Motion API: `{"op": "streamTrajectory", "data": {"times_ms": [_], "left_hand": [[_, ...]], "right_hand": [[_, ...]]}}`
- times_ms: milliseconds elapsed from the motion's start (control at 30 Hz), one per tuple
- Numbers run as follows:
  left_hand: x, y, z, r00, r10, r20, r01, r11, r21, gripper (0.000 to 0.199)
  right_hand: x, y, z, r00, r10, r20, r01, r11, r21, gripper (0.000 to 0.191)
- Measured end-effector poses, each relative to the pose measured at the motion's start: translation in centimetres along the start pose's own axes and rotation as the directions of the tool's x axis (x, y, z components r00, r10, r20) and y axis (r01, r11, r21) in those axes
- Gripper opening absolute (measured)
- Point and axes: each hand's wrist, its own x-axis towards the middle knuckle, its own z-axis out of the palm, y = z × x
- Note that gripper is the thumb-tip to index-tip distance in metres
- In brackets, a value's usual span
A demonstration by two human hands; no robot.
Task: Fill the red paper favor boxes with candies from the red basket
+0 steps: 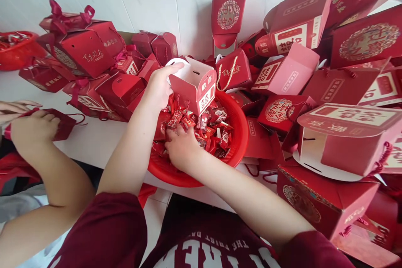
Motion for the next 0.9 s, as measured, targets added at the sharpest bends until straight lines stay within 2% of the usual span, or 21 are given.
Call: {"op": "streamTrajectory", "data": {"times_ms": [67, 200, 300, 467, 600, 767, 900], "left_hand": [[-0.1, 0.2, 0.1, 1.0, 0.0, 0.024, 0.001, 0.999, -0.036, 0.04], [-0.3, 0.2, 0.4, 0.997, -0.013, 0.07, 0.015, 1.0, -0.024, 0.039], [-0.5, 0.2, 0.6, 0.998, -0.018, 0.061, 0.02, 0.999, -0.036, 0.04], [-0.6, 0.5, 0.4, 0.998, 0.001, 0.056, 0.004, 0.996, -0.091, 0.042], [-0.5, 0.6, 0.1, 0.999, -0.011, 0.033, 0.015, 0.992, -0.125, 0.046], [-0.9, 0.8, 0.3, 0.992, 0.0, 0.123, 0.014, 0.994, -0.108, 0.041], [-0.9, 0.9, 0.2, 0.99, 0.019, 0.139, -0.013, 0.999, -0.045, 0.041]], "right_hand": [[-1.3, 1.2, 0.2, 1.0, 0.004, 0.014, -0.004, 1.0, -0.005, 0.039], [-4.2, 3.4, 0.8, 0.995, 0.059, -0.085, -0.057, 0.998, 0.036, 0.039], [-5.8, 4.5, 1.2, 0.981, 0.122, -0.149, -0.107, 0.989, 0.107, 0.04], [-7.6, 6.2, 1.8, 0.966, 0.183, -0.18, -0.149, 0.971, 0.187, 0.039], [-8.8, 7.2, 2.6, 0.954, 0.208, -0.216, -0.165, 0.966, 0.199, 0.037], [-9.5, 7.5, 3.2, 0.942, 0.254, -0.219, -0.222, 0.961, 0.162, 0.023], [-9.2, 7.8, 3.3, 0.893, 0.339, -0.297, -0.275, 0.932, 0.237, 0.028]]}}
